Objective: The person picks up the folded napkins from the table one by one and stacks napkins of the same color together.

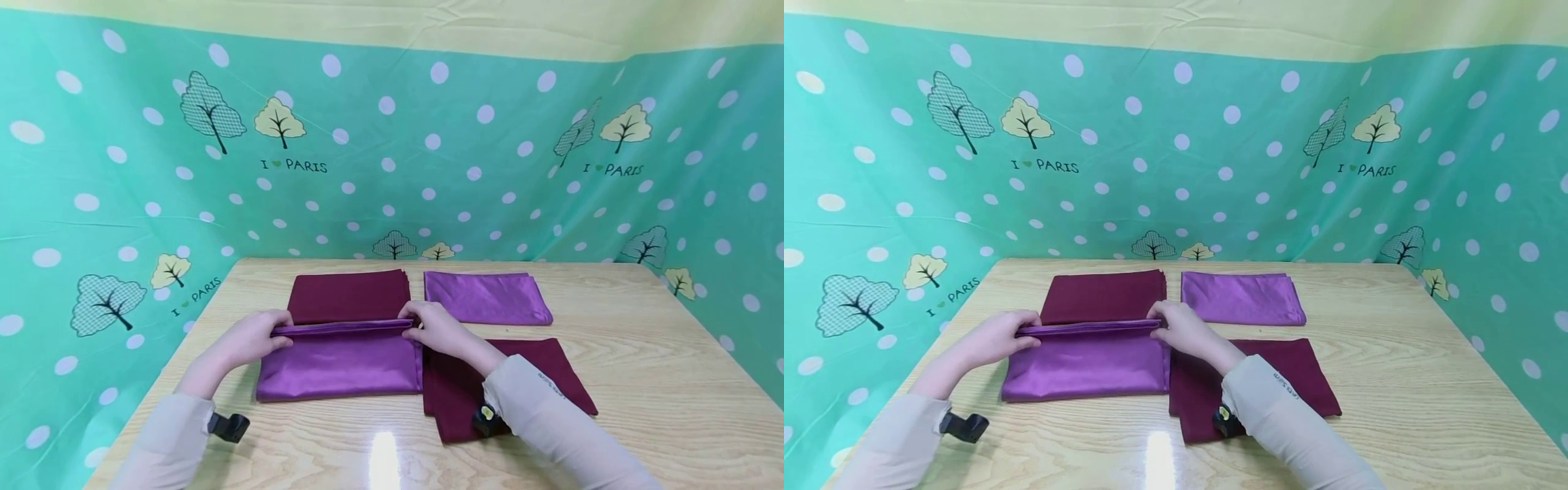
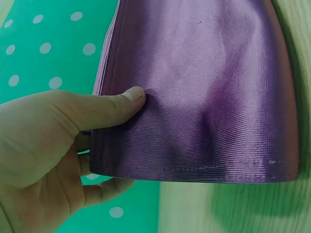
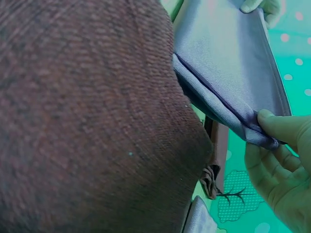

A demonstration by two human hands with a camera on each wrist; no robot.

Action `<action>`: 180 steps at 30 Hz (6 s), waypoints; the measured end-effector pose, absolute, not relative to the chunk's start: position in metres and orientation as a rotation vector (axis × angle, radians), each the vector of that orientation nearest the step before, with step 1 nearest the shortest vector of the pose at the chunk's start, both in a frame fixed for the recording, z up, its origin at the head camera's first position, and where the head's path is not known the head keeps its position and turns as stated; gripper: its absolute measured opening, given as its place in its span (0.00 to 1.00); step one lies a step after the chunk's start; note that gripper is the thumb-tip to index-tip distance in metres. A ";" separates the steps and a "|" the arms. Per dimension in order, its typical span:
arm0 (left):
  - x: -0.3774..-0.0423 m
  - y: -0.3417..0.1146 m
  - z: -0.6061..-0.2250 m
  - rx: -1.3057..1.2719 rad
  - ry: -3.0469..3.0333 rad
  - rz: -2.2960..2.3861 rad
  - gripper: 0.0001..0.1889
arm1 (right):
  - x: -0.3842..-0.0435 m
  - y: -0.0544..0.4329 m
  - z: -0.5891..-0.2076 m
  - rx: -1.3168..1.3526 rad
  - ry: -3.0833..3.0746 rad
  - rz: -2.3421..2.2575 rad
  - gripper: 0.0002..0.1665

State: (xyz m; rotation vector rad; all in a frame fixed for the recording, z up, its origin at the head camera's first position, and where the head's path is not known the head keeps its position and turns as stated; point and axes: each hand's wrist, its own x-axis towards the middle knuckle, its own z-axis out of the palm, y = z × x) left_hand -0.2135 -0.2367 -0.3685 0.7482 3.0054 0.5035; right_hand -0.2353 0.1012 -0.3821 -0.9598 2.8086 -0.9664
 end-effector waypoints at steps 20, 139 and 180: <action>-0.217 -0.231 -0.341 0.755 3.038 0.522 0.05 | -0.242 0.107 -0.366 -0.983 2.865 -1.023 0.09; -0.275 -0.088 -0.344 0.996 3.051 0.793 0.07 | -0.253 0.252 -0.330 -0.525 3.134 -1.165 0.11; -0.308 -0.032 -0.345 0.941 3.047 0.714 0.11 | -0.266 0.299 -0.335 -0.341 3.166 -1.096 0.15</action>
